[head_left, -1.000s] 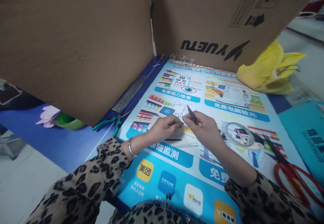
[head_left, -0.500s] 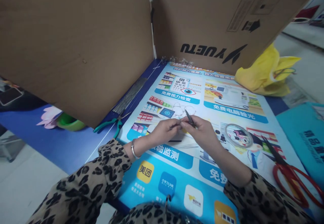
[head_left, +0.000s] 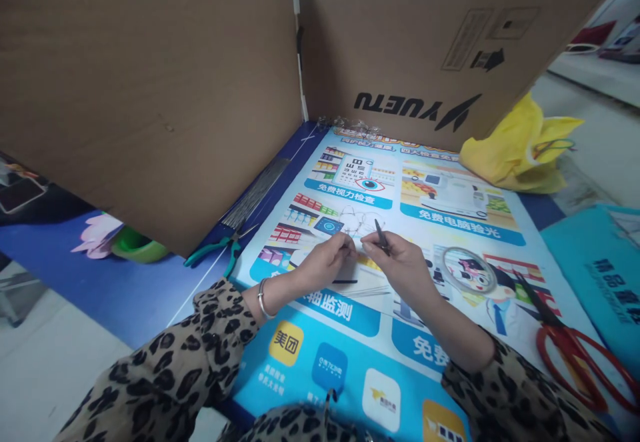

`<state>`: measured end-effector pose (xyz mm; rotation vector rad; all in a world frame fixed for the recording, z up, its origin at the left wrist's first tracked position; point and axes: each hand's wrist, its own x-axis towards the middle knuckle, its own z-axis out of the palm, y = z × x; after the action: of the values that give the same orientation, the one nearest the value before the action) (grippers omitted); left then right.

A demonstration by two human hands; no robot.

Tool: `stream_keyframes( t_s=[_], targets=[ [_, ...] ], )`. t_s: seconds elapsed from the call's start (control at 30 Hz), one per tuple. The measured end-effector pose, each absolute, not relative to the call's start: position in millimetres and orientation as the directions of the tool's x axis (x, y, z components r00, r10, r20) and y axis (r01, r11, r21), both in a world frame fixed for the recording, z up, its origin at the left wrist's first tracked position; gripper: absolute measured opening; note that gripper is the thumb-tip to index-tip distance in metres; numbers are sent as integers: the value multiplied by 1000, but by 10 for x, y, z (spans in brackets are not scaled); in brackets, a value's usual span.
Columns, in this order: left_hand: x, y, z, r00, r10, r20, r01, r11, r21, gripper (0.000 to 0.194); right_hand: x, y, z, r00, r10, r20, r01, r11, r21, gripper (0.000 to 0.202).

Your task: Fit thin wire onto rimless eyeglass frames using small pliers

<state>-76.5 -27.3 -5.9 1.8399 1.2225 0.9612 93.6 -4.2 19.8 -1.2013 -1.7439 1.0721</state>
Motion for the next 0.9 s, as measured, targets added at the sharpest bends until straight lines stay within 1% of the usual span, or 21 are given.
stream_keyframes(
  t_s=[0.23,0.33,0.5,0.6,0.7,0.8,0.87,0.9],
  targets=[
    [-780,-282,-79,294,940,173,418,-289,861,13,952,-71,207,-293,951,95,377,207,-903,19],
    [-785,-293,-50,297,938,180,411,-295,863,16,947,-108,209,-308,947,85,369,202,-907,18],
    [-856,-285,-4,200,968,150,493,-232,839,14,949,-132,133,-325,939,113,383,240,-892,17],
    [-900,-273,-10,243,967,78,555,-204,807,16,953,-128,98,-332,935,122,427,265,-865,17],
    [-904,-267,-16,216,970,115,550,-218,806,16,950,-129,74,-351,927,134,427,285,-858,17],
    [-921,-244,28,240,969,50,607,-190,772,17,937,-133,53,-373,912,168,423,328,-845,17],
    [-999,-202,95,210,977,38,635,-166,755,18,930,-130,60,-361,917,170,428,324,-843,20],
    [-1066,-170,134,183,982,48,678,-161,717,18,933,-123,78,-355,919,171,427,323,-845,20]
  ],
)
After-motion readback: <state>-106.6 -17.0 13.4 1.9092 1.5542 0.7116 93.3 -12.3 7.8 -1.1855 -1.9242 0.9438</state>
